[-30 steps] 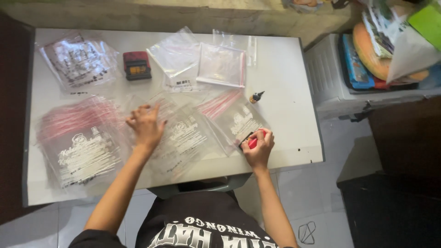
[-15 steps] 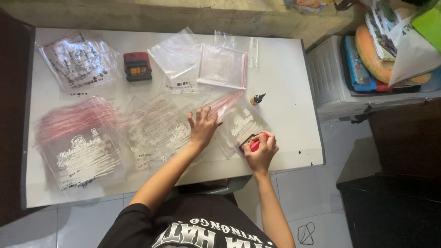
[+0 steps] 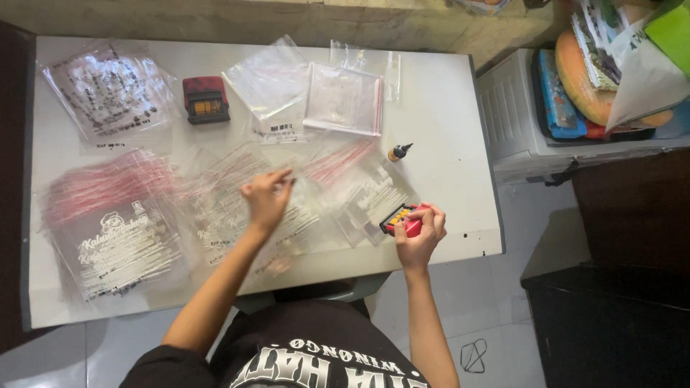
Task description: Refilling a stamp with ink and stamping logos or information onto multiple clear plastic bags.
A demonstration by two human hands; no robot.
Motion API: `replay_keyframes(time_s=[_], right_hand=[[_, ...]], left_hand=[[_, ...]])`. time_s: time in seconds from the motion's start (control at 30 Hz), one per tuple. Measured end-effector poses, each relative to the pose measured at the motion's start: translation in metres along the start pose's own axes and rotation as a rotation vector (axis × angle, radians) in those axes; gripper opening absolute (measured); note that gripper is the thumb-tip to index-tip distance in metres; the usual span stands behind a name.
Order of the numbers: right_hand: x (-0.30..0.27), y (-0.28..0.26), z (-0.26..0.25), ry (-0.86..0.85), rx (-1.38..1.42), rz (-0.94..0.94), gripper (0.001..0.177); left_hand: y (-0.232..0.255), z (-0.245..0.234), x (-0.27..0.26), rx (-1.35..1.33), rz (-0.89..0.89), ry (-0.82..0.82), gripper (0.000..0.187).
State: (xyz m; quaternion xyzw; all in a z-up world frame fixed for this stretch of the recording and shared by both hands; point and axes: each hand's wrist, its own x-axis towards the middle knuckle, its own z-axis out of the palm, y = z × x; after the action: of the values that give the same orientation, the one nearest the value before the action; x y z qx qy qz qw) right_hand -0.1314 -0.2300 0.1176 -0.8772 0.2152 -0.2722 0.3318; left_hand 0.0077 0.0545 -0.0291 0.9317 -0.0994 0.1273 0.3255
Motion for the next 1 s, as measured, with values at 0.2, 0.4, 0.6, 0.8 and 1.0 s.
replay_keyframes(time_s=[0.2, 0.4, 0.6, 0.8, 1.0], right_hand=[[-0.009, 0.021, 0.026, -0.112, -0.164, -0.079, 0.027], [-0.009, 0.015, 0.034, -0.091, -0.261, -0.098, 0.026], [-0.013, 0.014, 0.036, -0.119, -0.291, -0.054, 0.026], [-0.013, 0.021, 0.044, -0.132, -0.271, -0.043, 0.026], [-0.013, 0.016, 0.041, -0.128, -0.269, -0.023, 0.025]], left_hand=[[-0.059, -0.095, -0.017, 0.352, -0.129, -0.104, 0.023], [0.020, -0.074, 0.002, 0.299, 0.041, 0.034, 0.038], [0.077, 0.049, 0.011, 0.178, 0.153, -0.078, 0.030], [0.094, 0.073, 0.009, 0.299, 0.305, 0.066, 0.034], [0.110, 0.050, 0.010, 0.089, 0.333, 0.124, 0.020]])
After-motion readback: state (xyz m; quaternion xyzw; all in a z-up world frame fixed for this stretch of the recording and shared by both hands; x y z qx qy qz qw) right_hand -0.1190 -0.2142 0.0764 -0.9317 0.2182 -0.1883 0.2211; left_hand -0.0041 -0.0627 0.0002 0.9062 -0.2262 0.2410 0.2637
